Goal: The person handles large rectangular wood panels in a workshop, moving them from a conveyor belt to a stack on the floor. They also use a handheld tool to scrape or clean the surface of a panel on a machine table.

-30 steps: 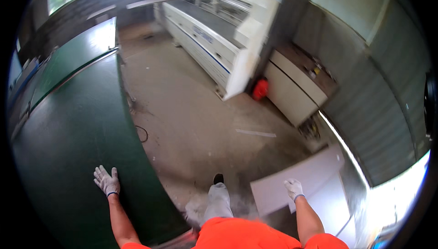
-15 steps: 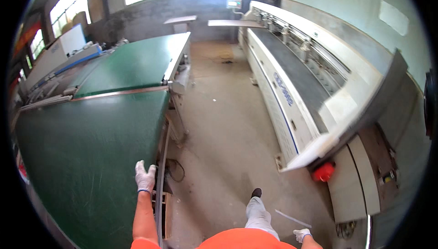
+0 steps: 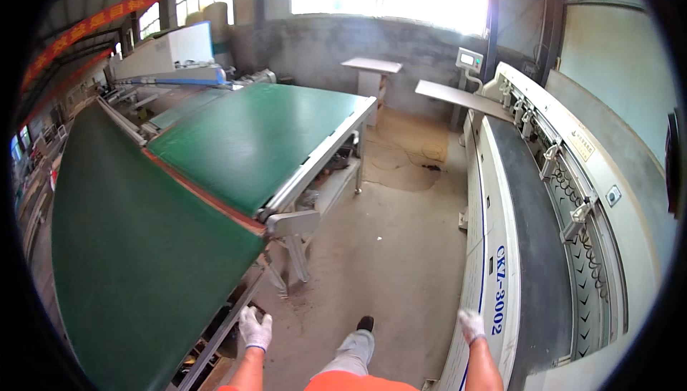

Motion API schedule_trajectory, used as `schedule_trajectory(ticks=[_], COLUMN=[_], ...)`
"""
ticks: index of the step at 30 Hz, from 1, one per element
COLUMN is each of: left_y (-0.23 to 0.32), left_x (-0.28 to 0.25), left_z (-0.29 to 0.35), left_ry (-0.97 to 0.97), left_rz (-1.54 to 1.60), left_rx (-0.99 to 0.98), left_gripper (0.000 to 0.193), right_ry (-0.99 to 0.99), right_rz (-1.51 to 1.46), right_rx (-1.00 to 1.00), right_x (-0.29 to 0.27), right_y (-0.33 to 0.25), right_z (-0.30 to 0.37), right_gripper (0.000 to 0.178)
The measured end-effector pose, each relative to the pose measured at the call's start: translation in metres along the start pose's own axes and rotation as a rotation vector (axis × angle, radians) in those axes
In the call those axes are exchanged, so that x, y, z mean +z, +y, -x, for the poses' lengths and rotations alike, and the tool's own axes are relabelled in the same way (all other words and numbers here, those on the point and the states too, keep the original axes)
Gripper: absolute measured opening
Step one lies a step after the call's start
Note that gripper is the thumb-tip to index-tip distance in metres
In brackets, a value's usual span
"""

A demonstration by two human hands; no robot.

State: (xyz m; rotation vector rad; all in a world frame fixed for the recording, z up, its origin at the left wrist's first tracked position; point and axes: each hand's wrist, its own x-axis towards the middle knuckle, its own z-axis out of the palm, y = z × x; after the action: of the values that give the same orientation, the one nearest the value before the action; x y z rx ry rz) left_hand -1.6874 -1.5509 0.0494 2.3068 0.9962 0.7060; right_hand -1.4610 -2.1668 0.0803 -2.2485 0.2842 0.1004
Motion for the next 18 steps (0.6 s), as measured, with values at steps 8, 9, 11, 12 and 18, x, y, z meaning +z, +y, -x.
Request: schedule_trajectory(ticks=[8, 9, 11, 12, 18], left_y=[0.297, 0.338, 0.423, 0.445, 0.557], left_x=[0.237, 0.274, 0.342, 0.382, 0.557], left_z=[-0.274, -0.310, -0.376, -0.413, -0.608], left_ry=[-0.064, -0.077, -0.169, -0.205, -0.094], left_rz=[0.081, 0.123, 0.142, 0.190, 0.148], left_rx=[0.228, 0.338, 0.434, 0.392, 0.439], left_gripper=[0.060, 0.060, 0.060, 0.061, 0.065], right_ry=[-0.158, -0.173, -0.400, -0.717, -0.753], right_rz=[0.200, 0.262, 0.401, 1.107, 0.614], right_rx=[0.009, 0.027, 0.326, -0.017, 0.743], right_x=[0.022, 0.029, 0.048, 0.040, 0.063], right_y=[-0.071, -0.038, 0.047, 0.139, 0.075], right_z=[-0.218, -0.237, -0.265, -0.289, -0.423], right_gripper=[0.058, 0.062, 0.065, 0.045, 0.049])
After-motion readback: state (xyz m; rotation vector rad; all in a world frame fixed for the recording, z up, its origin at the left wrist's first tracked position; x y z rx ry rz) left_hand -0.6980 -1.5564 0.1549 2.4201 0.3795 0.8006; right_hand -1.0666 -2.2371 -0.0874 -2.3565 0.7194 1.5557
